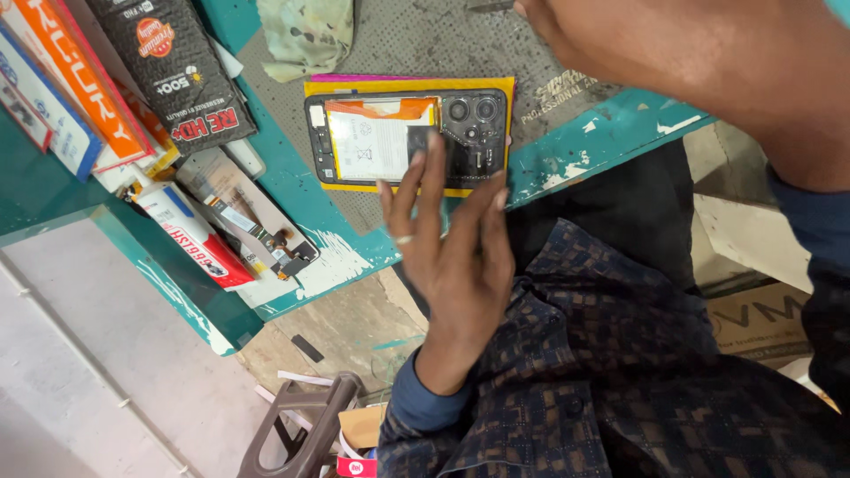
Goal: The person uses a metal prying tool to carefully lift and separate the battery from the interior of a disassembled smartphone. They repeatedly pry along the battery edges and camera area, then lift the phone to inspect the underside before continuing to work on the battery separation.
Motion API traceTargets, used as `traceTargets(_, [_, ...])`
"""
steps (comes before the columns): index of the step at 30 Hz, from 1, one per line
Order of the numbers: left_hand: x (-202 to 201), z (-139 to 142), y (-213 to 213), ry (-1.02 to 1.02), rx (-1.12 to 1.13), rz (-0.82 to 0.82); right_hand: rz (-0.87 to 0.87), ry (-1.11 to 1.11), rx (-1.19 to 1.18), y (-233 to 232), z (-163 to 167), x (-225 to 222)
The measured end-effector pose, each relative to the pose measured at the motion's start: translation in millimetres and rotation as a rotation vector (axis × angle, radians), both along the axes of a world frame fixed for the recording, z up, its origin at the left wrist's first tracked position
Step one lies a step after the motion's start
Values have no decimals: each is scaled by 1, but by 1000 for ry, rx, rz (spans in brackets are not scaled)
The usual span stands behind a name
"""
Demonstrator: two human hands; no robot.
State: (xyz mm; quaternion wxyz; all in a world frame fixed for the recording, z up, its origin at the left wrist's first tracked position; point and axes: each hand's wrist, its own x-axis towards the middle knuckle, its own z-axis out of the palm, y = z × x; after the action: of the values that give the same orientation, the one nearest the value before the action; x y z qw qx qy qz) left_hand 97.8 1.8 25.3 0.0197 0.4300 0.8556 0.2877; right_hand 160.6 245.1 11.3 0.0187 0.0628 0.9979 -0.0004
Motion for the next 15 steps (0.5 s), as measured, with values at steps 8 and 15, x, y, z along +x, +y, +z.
traceTargets(8, [-38,10,-6,-283,306,23,-14,-248,-104,-21,35,-12])
traceTargets(15, [-63,17,3,-509,370,-64,168,89,-315,-40,59,-14])
